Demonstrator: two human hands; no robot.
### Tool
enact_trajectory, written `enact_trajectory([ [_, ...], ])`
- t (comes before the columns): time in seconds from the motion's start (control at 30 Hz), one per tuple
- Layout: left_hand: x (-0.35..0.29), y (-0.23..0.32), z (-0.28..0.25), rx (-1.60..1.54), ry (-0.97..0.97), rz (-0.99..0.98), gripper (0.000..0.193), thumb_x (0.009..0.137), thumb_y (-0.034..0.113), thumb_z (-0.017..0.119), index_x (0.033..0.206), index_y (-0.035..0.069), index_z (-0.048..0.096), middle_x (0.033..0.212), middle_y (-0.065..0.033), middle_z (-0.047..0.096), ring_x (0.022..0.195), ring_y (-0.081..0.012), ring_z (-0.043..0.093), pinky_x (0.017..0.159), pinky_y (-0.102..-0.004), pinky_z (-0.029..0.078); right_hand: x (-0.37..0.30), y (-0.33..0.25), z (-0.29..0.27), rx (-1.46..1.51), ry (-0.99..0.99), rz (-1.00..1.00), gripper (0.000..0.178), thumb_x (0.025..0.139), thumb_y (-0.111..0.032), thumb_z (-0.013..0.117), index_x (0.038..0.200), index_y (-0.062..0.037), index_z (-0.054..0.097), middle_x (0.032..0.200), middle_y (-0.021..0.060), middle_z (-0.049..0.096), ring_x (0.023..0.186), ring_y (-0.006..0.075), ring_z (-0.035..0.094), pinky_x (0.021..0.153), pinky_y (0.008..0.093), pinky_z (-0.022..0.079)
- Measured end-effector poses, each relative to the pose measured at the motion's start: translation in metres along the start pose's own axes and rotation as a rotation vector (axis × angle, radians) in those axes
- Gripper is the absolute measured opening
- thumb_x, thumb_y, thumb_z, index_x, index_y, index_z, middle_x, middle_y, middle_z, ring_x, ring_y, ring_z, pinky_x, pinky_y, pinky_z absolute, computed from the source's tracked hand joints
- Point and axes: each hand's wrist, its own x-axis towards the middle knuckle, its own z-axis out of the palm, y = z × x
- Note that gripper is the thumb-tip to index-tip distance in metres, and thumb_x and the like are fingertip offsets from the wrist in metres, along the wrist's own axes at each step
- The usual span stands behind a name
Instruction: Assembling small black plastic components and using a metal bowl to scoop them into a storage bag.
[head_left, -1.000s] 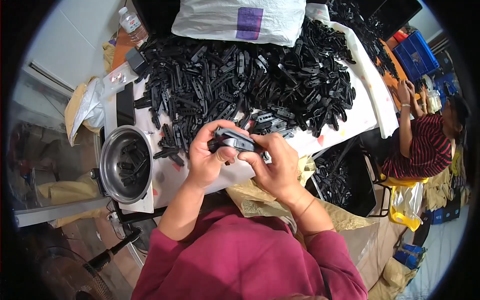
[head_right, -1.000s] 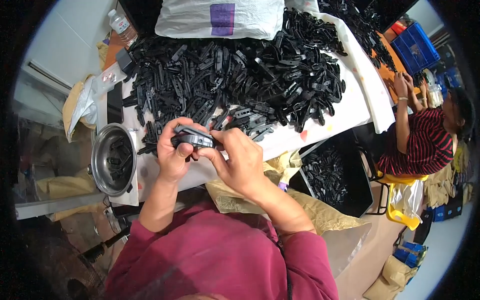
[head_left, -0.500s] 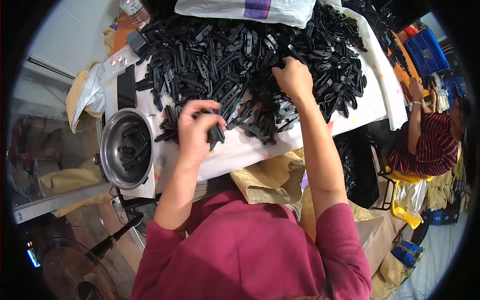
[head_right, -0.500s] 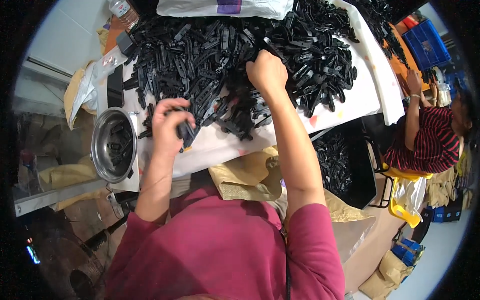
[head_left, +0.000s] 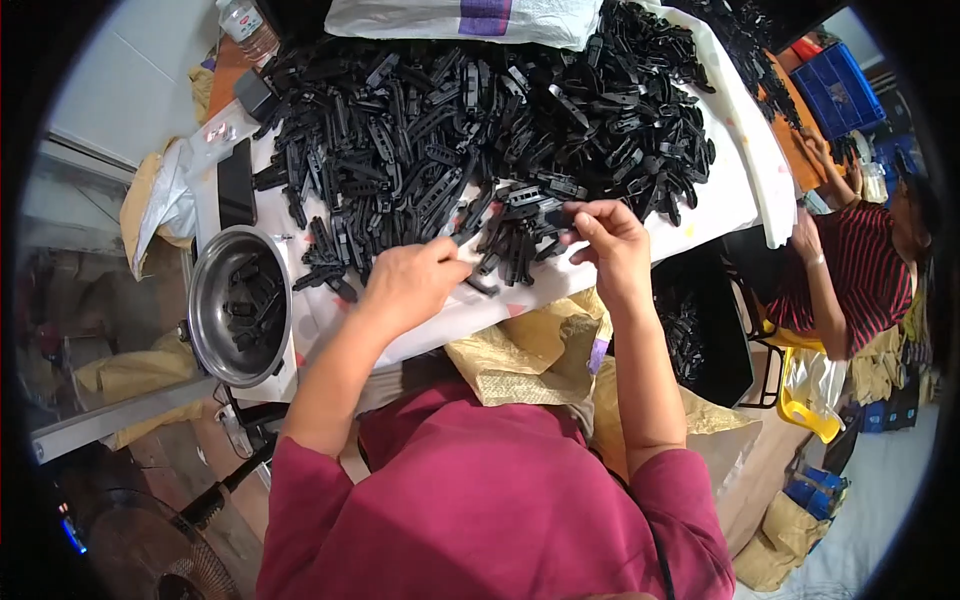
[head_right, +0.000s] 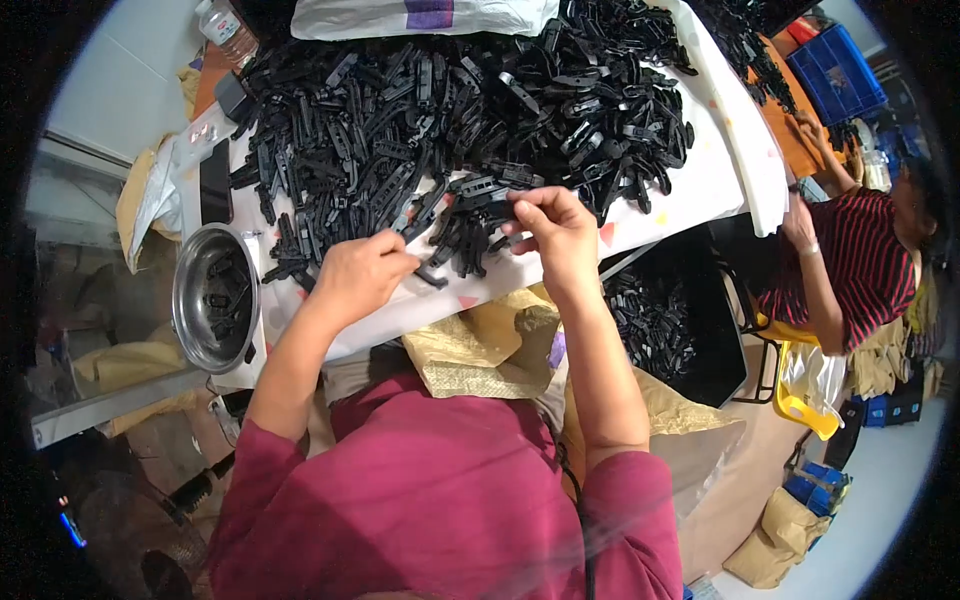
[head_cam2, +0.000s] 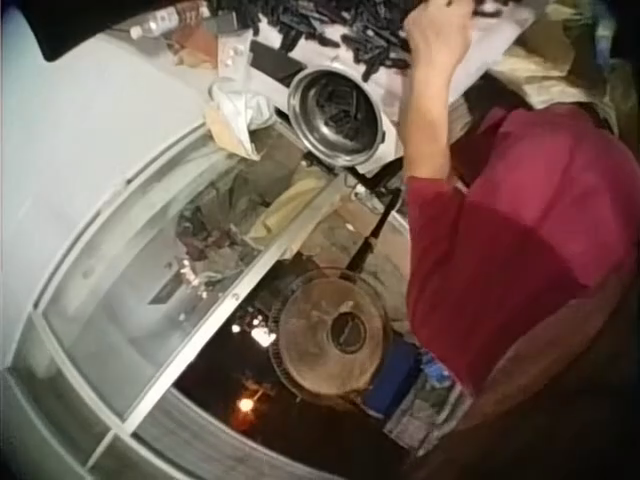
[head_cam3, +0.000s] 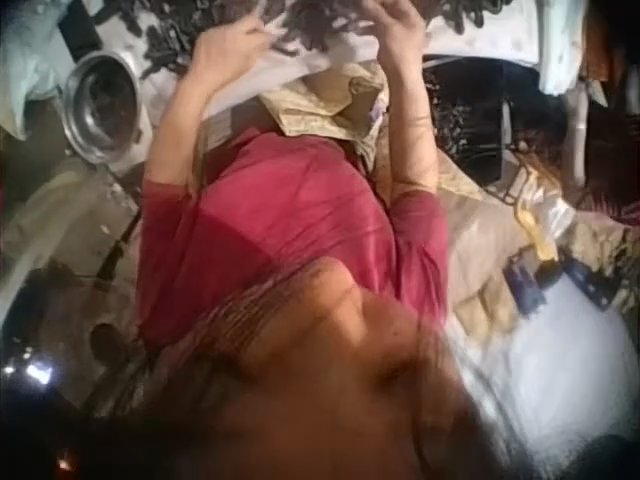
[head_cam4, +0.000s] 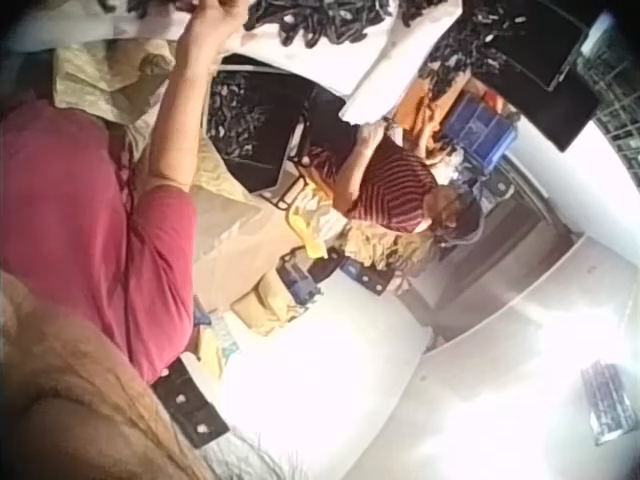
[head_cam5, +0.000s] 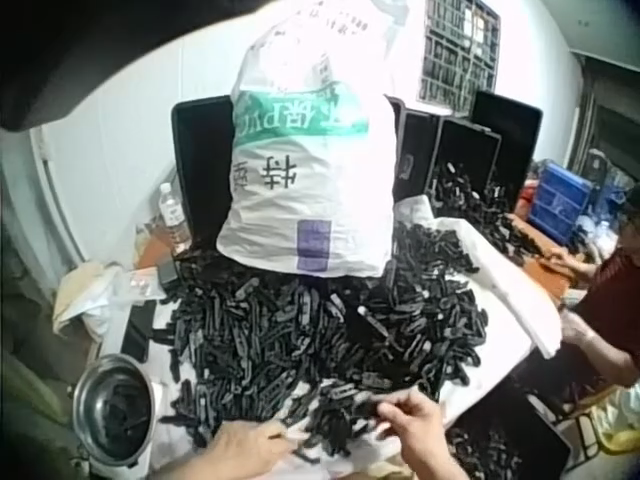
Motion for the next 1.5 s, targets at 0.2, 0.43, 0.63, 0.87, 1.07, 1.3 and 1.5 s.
enact_trajectory([
  [0.2,-0.024,0.023,-0.003,0.049,0.078,-0.395,0.02,0.077,0.031,0.064,0.081,0.012,0.066,0.08,-0.0057,0.063,0.069,-0.0261,0.064,0.059,-0.0368,0.051,-0.016,0.014,0.009,0.198,0.059,0.122,0.017,0.088,-0.004,0.057,0.102,0.0027,0.062,0.095,0.0092,0.065,0.075,0.0154,0.064,0.059,0.0244,0.053],
  [0.43,-0.017,0.031,0.017,-0.098,-0.095,-0.683,0.03,0.077,0.042,0.066,0.08,0.012,0.068,0.069,-0.0124,0.063,0.064,-0.0302,0.062,0.058,-0.0378,0.048,-0.027,0.007,0.026,0.229,0.08,0.019,0.017,0.084,0.003,0.059,0.1,0.0018,0.063,0.098,0.0095,0.064,0.077,0.018,0.064,0.065,0.0266,0.056],
  [0.63,-0.015,0.032,0.005,-0.066,-0.195,-0.71,0.027,0.075,0.037,0.066,0.083,0.011,0.067,0.069,-0.0125,0.064,0.069,-0.0317,0.063,0.063,-0.0405,0.048,-0.039,0.012,0.02,0.186,-0.089,-0.031,0.017,0.08,0.006,0.062,0.097,0.0025,0.063,0.093,0.0087,0.063,0.075,0.0166,0.063,0.068,0.0283,0.056],
  [0.87,0.001,0.038,0.003,-0.045,-0.179,-0.873,0.026,0.078,0.036,0.063,0.081,0.01,0.066,0.07,-0.0116,0.064,0.071,-0.0306,0.063,0.064,-0.0412,0.048,-0.043,0.01,0.024,0.08,-0.149,-0.087,0.017,0.082,0.002,0.063,0.098,0.0038,0.061,0.092,0.0094,0.063,0.073,0.0151,0.063,0.067,0.0267,0.056],
  [1.07,0.002,0.033,-0.005,-0.493,-0.28,-0.881,0.027,0.08,0.032,0.067,0.084,0.006,0.061,0.065,-0.0097,0.062,0.053,-0.0164,0.061,0.049,-0.0298,0.046,-0.045,0.008,0.021,0.147,-0.152,-0.065,0.015,0.081,0.005,0.062,0.096,0.0039,0.061,0.093,0.0109,0.063,0.074,0.0173,0.063,0.069,0.0279,0.056],
  [1.3,-0.002,0.036,-0.043,-1.153,-0.211,-0.523,0.012,0.086,0.011,0.063,0.091,0.0,0.06,0.075,-0.0015,0.06,0.063,-0.0057,0.056,0.054,-0.0204,0.045,-0.06,-0.013,0.04,-0.424,-0.44,-0.538,0.015,0.073,0.005,0.069,0.087,-0.0006,0.066,0.092,0.0088,0.061,0.078,0.0163,0.06,0.064,0.0261,0.05],
  [1.5,0.0,0.029,-0.053,-0.914,-0.201,-0.257,0.016,0.086,0.012,0.063,0.094,-0.002,0.062,0.081,-0.0028,0.064,0.074,-0.007,0.058,0.066,-0.0222,0.047,-0.066,-0.013,0.047,-0.497,-0.359,-0.651,0.017,0.07,0.005,0.072,0.085,-0.0018,0.066,0.089,0.0095,0.062,0.077,0.0187,0.06,0.064,0.0267,0.05],
])
